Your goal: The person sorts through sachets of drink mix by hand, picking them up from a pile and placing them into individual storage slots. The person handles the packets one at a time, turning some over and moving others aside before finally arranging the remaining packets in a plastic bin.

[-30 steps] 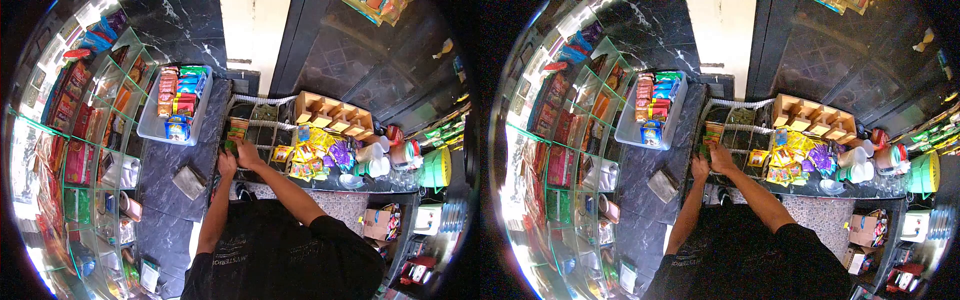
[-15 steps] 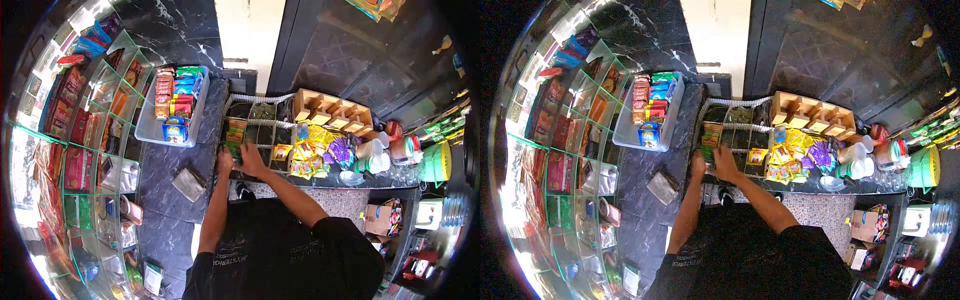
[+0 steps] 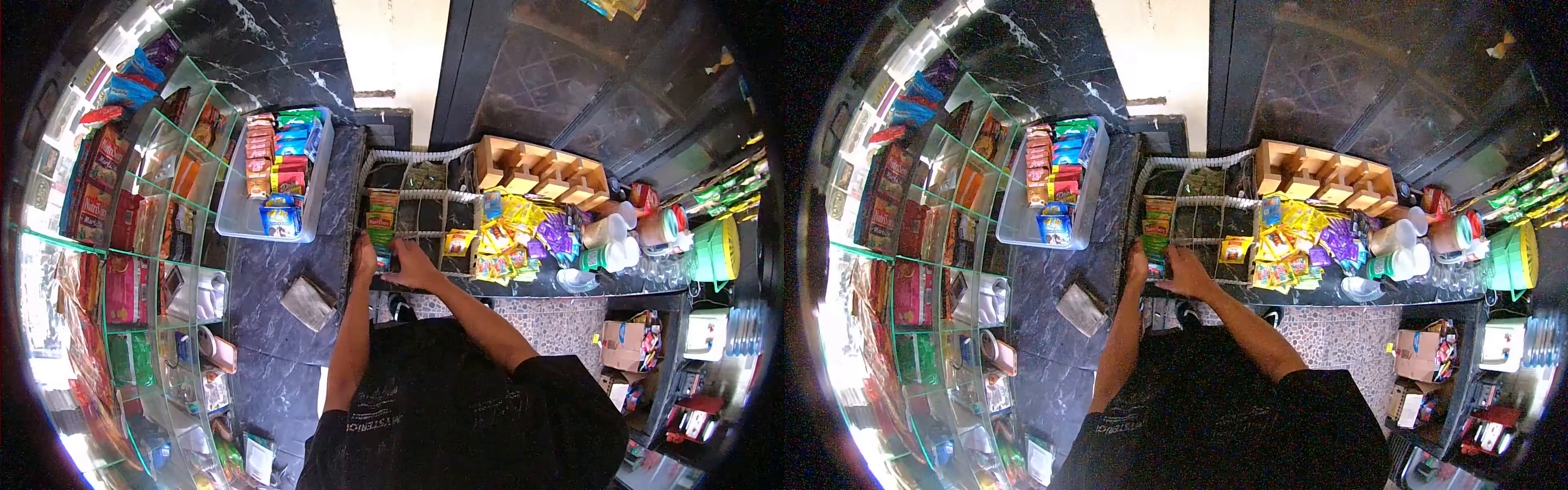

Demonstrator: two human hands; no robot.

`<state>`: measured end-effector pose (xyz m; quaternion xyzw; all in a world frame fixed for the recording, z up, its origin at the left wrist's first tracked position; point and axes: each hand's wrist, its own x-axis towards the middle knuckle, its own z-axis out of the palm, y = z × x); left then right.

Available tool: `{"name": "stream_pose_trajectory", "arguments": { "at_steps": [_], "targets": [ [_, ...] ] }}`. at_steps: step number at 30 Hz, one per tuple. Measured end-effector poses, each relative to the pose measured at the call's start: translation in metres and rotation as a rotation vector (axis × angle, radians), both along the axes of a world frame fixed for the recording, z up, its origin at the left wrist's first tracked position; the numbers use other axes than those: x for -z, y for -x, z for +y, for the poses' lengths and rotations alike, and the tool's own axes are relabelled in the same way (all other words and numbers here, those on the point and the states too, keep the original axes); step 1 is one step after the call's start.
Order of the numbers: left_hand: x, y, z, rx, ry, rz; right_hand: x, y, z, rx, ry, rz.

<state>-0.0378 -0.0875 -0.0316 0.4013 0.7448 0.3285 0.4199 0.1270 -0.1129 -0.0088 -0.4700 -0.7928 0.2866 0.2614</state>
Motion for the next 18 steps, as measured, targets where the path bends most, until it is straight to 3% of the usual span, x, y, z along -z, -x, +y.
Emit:
{"name": "stream_pose_trajectory", "arguments": {
  "at_steps": [4,6,9,12,15,16,18],
  "targets": [
    [0.028,0.013,0.006,0.014,0.028,-0.024,-0.006,0.015,0.014,0.022,-0.088,-0.078],
    [0.041,0.018,0.012,0.137,0.033,0.159,0.019,0.022,0.023,-0.128,-0.048,-0.196],
    [0.053,0.017,0.014,0.04,0.056,0.061,0.019,0.028,0.024,-0.173,-0.122,-0.275],
    [0.028,0.007,0.007,-0.082,0.096,0.049,0.021,0.031,0.034,-0.161,-0.071,-0.407],
    [0.061,0.015,0.01,0.022,0.033,0.155,0.03,0.032,0.036,-0.174,-0.171,-0.4],
    [0.052,0.014,0.012,0.025,0.028,0.155,0.03,0.033,0.037,-0.17,-0.175,-0.401],
    [0.037,0.013,0.014,0.018,0.106,0.012,0.032,0.036,0.039,-0.149,-0.093,-0.473]
  ]
}}
